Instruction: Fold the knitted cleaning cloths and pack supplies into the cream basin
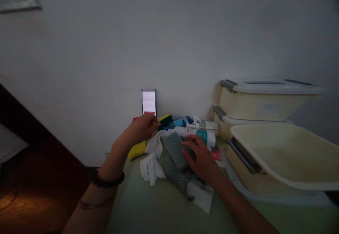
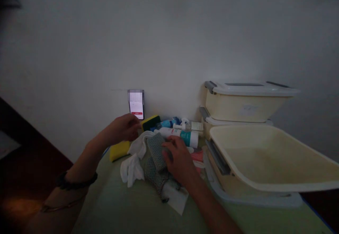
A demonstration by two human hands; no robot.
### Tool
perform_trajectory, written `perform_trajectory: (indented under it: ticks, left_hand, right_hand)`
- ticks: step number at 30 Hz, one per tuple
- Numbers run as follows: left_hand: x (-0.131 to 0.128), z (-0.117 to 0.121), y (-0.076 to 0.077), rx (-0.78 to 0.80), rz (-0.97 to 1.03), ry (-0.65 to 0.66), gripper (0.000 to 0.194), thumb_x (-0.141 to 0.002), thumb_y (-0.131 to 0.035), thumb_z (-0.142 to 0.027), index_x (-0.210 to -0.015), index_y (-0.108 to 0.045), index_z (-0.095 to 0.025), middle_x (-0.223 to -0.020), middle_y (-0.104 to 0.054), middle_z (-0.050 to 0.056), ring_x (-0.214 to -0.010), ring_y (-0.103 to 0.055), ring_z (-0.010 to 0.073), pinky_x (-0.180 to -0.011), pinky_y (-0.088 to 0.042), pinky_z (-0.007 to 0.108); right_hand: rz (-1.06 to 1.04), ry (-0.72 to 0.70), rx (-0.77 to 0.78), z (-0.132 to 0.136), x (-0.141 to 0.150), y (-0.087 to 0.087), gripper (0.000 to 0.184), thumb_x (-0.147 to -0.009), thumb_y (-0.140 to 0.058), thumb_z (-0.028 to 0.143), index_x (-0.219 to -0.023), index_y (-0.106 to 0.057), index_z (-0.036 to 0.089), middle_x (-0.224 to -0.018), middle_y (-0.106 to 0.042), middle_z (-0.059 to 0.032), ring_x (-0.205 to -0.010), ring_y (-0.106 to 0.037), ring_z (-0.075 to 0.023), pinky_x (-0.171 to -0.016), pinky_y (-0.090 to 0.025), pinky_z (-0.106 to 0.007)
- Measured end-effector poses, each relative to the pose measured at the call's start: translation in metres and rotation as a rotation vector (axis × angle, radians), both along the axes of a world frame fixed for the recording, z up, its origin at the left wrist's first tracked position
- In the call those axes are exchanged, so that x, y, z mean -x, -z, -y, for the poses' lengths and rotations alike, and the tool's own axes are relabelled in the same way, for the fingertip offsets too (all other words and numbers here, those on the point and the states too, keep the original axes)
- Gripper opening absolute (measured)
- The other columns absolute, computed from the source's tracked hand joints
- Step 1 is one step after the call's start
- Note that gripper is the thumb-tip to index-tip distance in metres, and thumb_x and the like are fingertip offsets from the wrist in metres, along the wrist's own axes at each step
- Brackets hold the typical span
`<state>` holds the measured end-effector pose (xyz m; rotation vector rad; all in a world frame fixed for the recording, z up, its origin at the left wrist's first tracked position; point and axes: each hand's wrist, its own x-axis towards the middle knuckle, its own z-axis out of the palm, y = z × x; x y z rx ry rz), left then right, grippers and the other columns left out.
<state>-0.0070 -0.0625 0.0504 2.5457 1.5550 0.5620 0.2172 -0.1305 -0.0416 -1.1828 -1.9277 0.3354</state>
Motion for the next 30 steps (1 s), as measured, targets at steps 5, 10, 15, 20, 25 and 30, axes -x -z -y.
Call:
perform_trajectory:
  ticks: [5,10,15,20,25,30]
  left_hand:
    - [0.022,0.003,0.019,-0.239,0.106,-0.248,0.017,-0.084,-0.043,-0.028,-0.091,-0.053,-0.017,-0.091,-0.051,0.007,-0.086,-0.053,0.0208,-0.077,-0.044,0.035]
    - [0.010,0.021,0.053,-0.144,0.114,-0.069,0.016,-0.084,-0.043,-0.023,-0.093,-0.054,-0.018,-0.090,-0.056,0.006,-0.082,-0.056,0.0190,-0.075,-0.048,0.034]
    - [-0.010,0.034,0.072,-0.084,0.134,0.282,0.045,-0.082,-0.049,-0.020,-0.125,-0.039,-0.020,-0.128,-0.044,0.012,-0.120,-0.040,0.0241,-0.100,-0.034,0.042]
    - [-0.006,0.036,0.063,0.007,0.148,0.353,0.016,-0.075,-0.054,-0.016,-0.091,-0.054,-0.019,-0.114,-0.052,0.010,-0.114,-0.041,0.0257,-0.098,-0.034,0.042]
    - [0.003,0.044,0.045,0.501,0.208,0.511,0.026,-0.089,-0.036,-0.034,-0.087,-0.057,-0.018,-0.092,-0.059,0.005,-0.087,-0.055,0.0186,-0.081,-0.044,0.030]
    - [-0.015,0.053,0.053,0.338,0.000,0.370,0.033,-0.078,-0.054,-0.048,-0.081,-0.058,-0.016,-0.080,-0.059,0.005,-0.074,-0.055,0.0199,-0.066,-0.043,0.031]
  right_hand:
    - [0.223,-0.205,0.139,0.010,0.007,0.005,0.042,-0.076,-0.061,0.036,-0.116,-0.057,0.023,-0.133,-0.046,-0.0108,-0.121,-0.044,-0.0270,-0.099,-0.039,-0.046]
    - [0.194,-0.156,-0.129,0.008,0.017,0.006,0.036,-0.080,-0.048,0.006,-0.110,-0.060,0.020,-0.123,-0.055,-0.0098,-0.118,-0.047,-0.0229,-0.099,-0.039,-0.044]
    - [0.168,-0.169,-0.332,0.013,0.022,-0.002,0.030,-0.086,-0.041,0.006,-0.105,-0.058,0.021,-0.106,-0.060,-0.0080,-0.102,-0.055,-0.0193,-0.089,-0.047,-0.037]
    - [0.017,-0.226,-0.260,0.021,0.023,-0.008,0.036,-0.082,-0.047,0.012,-0.118,-0.042,0.019,-0.121,-0.049,-0.0119,-0.115,-0.046,-0.0198,-0.095,-0.042,-0.037]
    - [0.068,-0.217,0.021,0.020,0.014,-0.012,0.018,-0.089,-0.043,0.030,-0.098,-0.052,0.017,-0.090,-0.060,-0.0064,-0.084,-0.056,-0.0182,-0.077,-0.046,-0.034]
    - [0.082,-0.159,-0.022,0.015,0.012,-0.014,0.028,-0.092,-0.029,0.017,-0.087,-0.056,0.016,-0.093,-0.062,-0.0066,-0.092,-0.054,-0.0172,-0.086,-0.041,-0.033]
